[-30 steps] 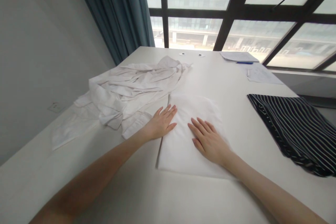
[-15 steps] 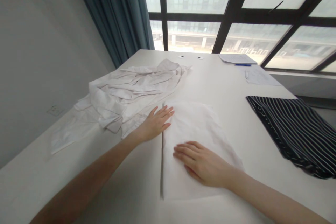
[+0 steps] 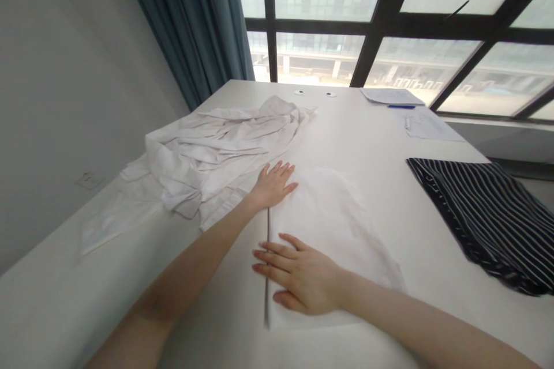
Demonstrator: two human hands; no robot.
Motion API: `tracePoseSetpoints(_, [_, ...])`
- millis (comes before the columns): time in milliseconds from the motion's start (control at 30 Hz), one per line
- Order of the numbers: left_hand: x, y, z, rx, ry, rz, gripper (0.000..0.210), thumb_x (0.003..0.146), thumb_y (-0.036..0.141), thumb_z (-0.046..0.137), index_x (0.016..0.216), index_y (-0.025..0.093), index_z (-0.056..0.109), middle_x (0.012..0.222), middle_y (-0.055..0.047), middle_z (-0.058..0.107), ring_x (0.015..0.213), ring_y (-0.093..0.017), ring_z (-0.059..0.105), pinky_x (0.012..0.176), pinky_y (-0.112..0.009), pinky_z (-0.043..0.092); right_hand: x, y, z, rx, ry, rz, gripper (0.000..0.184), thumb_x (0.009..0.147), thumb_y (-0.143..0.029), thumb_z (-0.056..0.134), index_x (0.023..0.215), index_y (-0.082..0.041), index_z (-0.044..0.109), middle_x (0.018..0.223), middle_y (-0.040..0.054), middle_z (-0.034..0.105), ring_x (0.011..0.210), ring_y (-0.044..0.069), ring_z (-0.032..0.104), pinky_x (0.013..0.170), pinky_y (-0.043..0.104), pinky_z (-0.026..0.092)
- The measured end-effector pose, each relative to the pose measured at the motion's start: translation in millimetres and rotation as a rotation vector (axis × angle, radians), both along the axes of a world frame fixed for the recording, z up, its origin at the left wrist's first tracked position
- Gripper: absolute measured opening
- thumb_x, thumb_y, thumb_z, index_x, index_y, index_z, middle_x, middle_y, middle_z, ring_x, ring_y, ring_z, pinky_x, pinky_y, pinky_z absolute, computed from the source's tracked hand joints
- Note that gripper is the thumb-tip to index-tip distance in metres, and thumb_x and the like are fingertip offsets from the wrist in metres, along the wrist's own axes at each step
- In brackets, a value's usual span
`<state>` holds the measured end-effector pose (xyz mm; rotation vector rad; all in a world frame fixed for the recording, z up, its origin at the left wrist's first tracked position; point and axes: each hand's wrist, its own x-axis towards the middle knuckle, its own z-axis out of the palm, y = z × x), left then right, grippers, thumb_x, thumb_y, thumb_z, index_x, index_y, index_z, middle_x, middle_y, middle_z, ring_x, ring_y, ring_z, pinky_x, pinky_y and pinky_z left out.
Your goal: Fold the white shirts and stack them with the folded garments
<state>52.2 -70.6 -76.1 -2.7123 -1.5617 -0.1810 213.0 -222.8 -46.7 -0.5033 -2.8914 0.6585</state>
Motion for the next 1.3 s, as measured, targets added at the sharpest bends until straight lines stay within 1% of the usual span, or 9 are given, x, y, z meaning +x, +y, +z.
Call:
tracePoseSetpoints(267, [7.3, 13.9, -9.3, 0.036, -0.061, 0.070, 0.051, 0.102, 0.044, 0.025, 0.142, 0.022, 0.046, 0.152, -0.009, 0.041, 0.145, -0.026, 0.029, 0.116, -0.053, 0.021, 0.8, -11.8, 2.9, -0.005, 0.005, 0.052, 0.055, 0.102, -0.042, 0.031, 0.149, -0.016, 0.035, 0.157, 0.0072, 0.033, 0.149, 0.019, 0.014, 0.122, 0.044, 0.002])
tracePoseSetpoints(500, [8.9, 25.8, -14.1, 0.031, -0.127, 0.098, 0.047, 0.101, 0.038, 0.028, 0.138, 0.020, 0.051, 0.154, -0.011, 0.037, 0.146, -0.027, 0.026, 0.117, -0.051, 0.022, 0.4, -29.5, 1.7, -0.039, 0.031, 0.078, 0.051, 0.100, -0.033, 0.034, 0.150, -0.021, 0.035, 0.154, 0.0016, 0.038, 0.149, 0.017, 0.014, 0.123, 0.044, 0.003])
tracePoseSetpoints(700, [10.2, 20.9, -10.3, 0.117, -0.201, 0.091, 0.042, 0.100, 0.027, 0.033, 0.132, 0.017, 0.057, 0.153, -0.010, 0.039, 0.145, -0.023, 0.028, 0.119, -0.045, 0.023, 2.5, -40.5, 13.6, -0.211, 0.055, 0.124, 0.048, 0.100, -0.029, 0.036, 0.147, -0.023, 0.038, 0.151, 0.0014, 0.044, 0.147, 0.014, 0.021, 0.122, 0.039, 0.002])
tracePoseSetpoints(833, [9.9, 16.2, -7.7, 0.185, -0.271, 0.038, 0.039, 0.095, 0.018, 0.038, 0.128, 0.017, 0.059, 0.151, -0.008, 0.043, 0.144, -0.020, 0.031, 0.118, -0.043, 0.026, 0.8, -30.4, 15.9, -0.400, 0.190, 0.000, 0.044, 0.094, -0.014, 0.036, 0.135, -0.019, 0.050, 0.133, 0.0038, 0.062, 0.131, 0.010, 0.047, 0.118, 0.031, 0.022])
tracePoseSetpoints(900, [9.1, 15.7, -8.2, 0.199, -0.310, 0.003, 0.038, 0.094, 0.016, 0.039, 0.125, 0.016, 0.061, 0.148, -0.007, 0.047, 0.141, -0.019, 0.035, 0.117, -0.042, 0.029, -1.4, -22.3, 13.2, -0.387, 0.240, -0.125, 0.044, 0.091, -0.009, 0.035, 0.129, -0.018, 0.055, 0.130, 0.0064, 0.064, 0.126, 0.010, 0.052, 0.113, 0.030, 0.031])
tracePoseSetpoints(1000, [7.9, 16.9, -10.0, 0.189, -0.355, -0.071, 0.038, 0.093, 0.015, 0.038, 0.123, 0.015, 0.062, 0.143, -0.006, 0.053, 0.137, -0.017, 0.041, 0.115, -0.038, 0.033, -3.8, -12.3, 6.0, -0.204, 0.163, -0.273, 0.042, 0.092, -0.014, 0.040, 0.131, -0.019, 0.055, 0.143, 0.0075, 0.054, 0.138, 0.015, 0.040, 0.117, 0.038, 0.028])
tracePoseSetpoints(1100, [6.9, 18.3, -10.6, 0.127, -0.331, -0.153, 0.041, 0.094, 0.016, 0.037, 0.129, 0.015, 0.059, 0.141, -0.005, 0.055, 0.136, -0.016, 0.043, 0.115, -0.036, 0.033, -4.0, -8.8, -1.9, -0.049, 0.038, -0.305, 0.049, 0.098, -0.026, 0.037, 0.146, -0.018, 0.041, 0.157, 0.0070, 0.032, 0.146, 0.019, 0.023, 0.120, 0.042, 0.019])
tracePoseSetpoints(1200, [6.5, 19.6, -9.5, 0.066, -0.267, -0.172, 0.043, 0.097, 0.024, 0.037, 0.136, 0.016, 0.053, 0.146, -0.004, 0.050, 0.139, -0.018, 0.039, 0.116, -0.037, 0.029, -2.6, -10.4, -6.4, -0.002, -0.024, -0.275, 0.059, 0.101, -0.040, 0.033, 0.154, -0.017, 0.025, 0.161, 0.0088, 0.020, 0.149, 0.020, 0.015, 0.121, 0.044, 0.015])
tracePoseSetpoints(1300, [6.6, 20.9, -8.3, 0.034, -0.207, -0.140, 0.045, 0.100, 0.033, 0.034, 0.139, 0.017, 0.050, 0.150, -0.005, 0.045, 0.142, -0.021, 0.035, 0.117, -0.039, 0.027, -0.4, -13.5, -5.2, -0.032, -0.052, -0.239, 0.065, 0.100, -0.049, 0.033, 0.155, -0.017, 0.020, 0.161, 0.0094, 0.017, 0.149, 0.021, 0.012, 0.122, 0.045, 0.012])
